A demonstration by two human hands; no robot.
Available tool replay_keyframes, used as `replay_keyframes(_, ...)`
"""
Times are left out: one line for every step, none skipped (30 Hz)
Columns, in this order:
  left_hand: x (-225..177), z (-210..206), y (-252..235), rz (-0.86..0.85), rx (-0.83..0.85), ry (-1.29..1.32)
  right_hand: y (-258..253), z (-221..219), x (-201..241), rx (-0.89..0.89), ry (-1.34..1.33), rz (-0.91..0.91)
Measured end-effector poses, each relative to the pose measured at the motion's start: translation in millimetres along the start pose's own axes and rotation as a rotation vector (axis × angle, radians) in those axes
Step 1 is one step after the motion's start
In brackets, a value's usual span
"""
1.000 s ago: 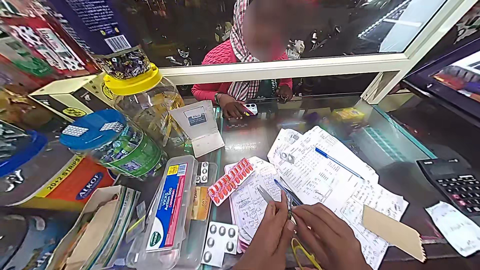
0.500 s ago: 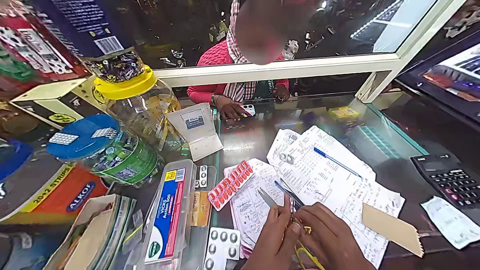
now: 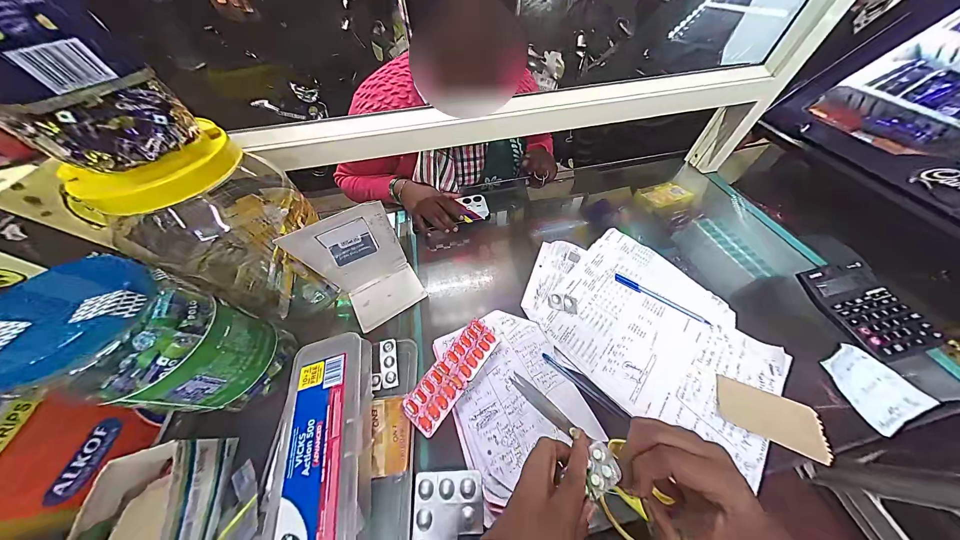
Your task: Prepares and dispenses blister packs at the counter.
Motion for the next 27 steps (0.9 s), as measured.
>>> replay_keyframes(-1,-3,-1,-0.008,-0.035,-0.027,-2,5,-1,-0.002,-0.021,0.0)
replay_keyframes(-2,-6,-3,-0.013,-0.07,-0.054,-3,11,-2,-0.002,-0.041,0.001)
replay_keyframes(-2,-9,-5,-0.015,-0.111,-0.086,-4,18,-4,-0.003,-0.06,0.003)
replay_keyframes(-2,-14,-8,-0.024,-0.151,-0.111,-5,26,-9,0.001,-0.079,0.001)
replay_keyframes(-5,-19,-11,-0.034,-0.179,-0.12,-5,34,-15,0.016,-0.115,-0.007)
replay_keyframes(-10,-23,-14,-0.045,-0.195,-0.125,-6,41,-22,0.04,-0.188,-0.031)
replay_keyframes(-16,-26,-19,-0.052,-0.195,-0.114,-7,47,-29,0.068,-0.3,-0.067)
replay_keyframes(-24,-28,-23,-0.049,-0.174,-0.093,-8,52,-36,0.1,-0.438,-0.112)
replay_keyframes(-32,-29,-28,-0.03,-0.132,-0.057,-8,58,-43,0.143,-0.582,-0.174)
replay_keyframes(-39,-30,-32,-0.012,-0.071,-0.002,-7,64,-48,0.204,-0.717,-0.254)
replay_keyframes(-43,-32,-35,-0.01,-0.016,0.058,-6,71,-53,0.285,-0.819,-0.343)
replay_keyframes(-46,-34,-38,-0.022,0.034,0.114,-6,80,-55,0.385,-0.876,-0.422)
replay_keyframes(-47,-37,-41,-0.041,0.074,0.156,-7,88,-57,0.508,-0.881,-0.481)
replay_keyframes(-48,-41,-43,-0.057,0.111,0.189,-10,98,-57,0.661,-0.847,-0.51)
replay_keyframes(-48,-47,-45,-0.068,0.151,0.225,-13,106,-56,0.816,-0.787,-0.514)
replay_keyframes(-49,-54,-47,-0.072,0.184,0.247,-18,114,-56,0.953,-0.717,-0.494)
replay_keyframes(-51,-61,-50,-0.074,0.199,0.262,-22,122,-56,1.07,-0.665,-0.453)
replay_keyframes(-52,-67,-53,-0.084,0.198,0.271,-25,129,-56,1.154,-0.652,-0.403)
replay_keyframes(-54,-72,-56,-0.094,0.203,0.283,-27,134,-56,1.189,-0.66,-0.336)
replay_keyframes(-54,-75,-58,-0.102,0.214,0.301,-29,139,-56,1.185,-0.662,-0.251)
replay_keyframes(-53,-78,-59,-0.105,0.22,0.315,-29,142,-55,1.158,-0.64,-0.147)
replay_keyframes(-52,-81,-58,-0.097,0.217,0.32,-29,145,-53,1.127,-0.563,-0.02)
replay_keyframes(-50,-83,-57,-0.079,0.21,0.324,-28,148,-48,1.099,-0.403,0.125)
replay_keyframes(-48,-86,-56,-0.059,0.19,0.32,-26,149,-41,1.079,-0.164,0.294)
replay_keyframes(-44,-90,-54,-0.033,0.177,0.319,-22,149,-33,1.067,0.083,0.456)
replay_keyframes(-39,-93,-52,-0.009,0.17,0.336,-18,149,-24,1.077,0.288,0.583)
replay_keyframes(-33,-95,-51,0.004,0.18,0.377,-14,148,-16,1.096,0.425,0.655)
Point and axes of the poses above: each hand's wrist, its own y-axis away from the middle knuckle, its own z-axis out of the back of the hand, x = y × z, the point moved 3 cm from there along -y, towards the middle knuckle, and after that the axes turned 7 degrees about z, right-handed, at the moved point
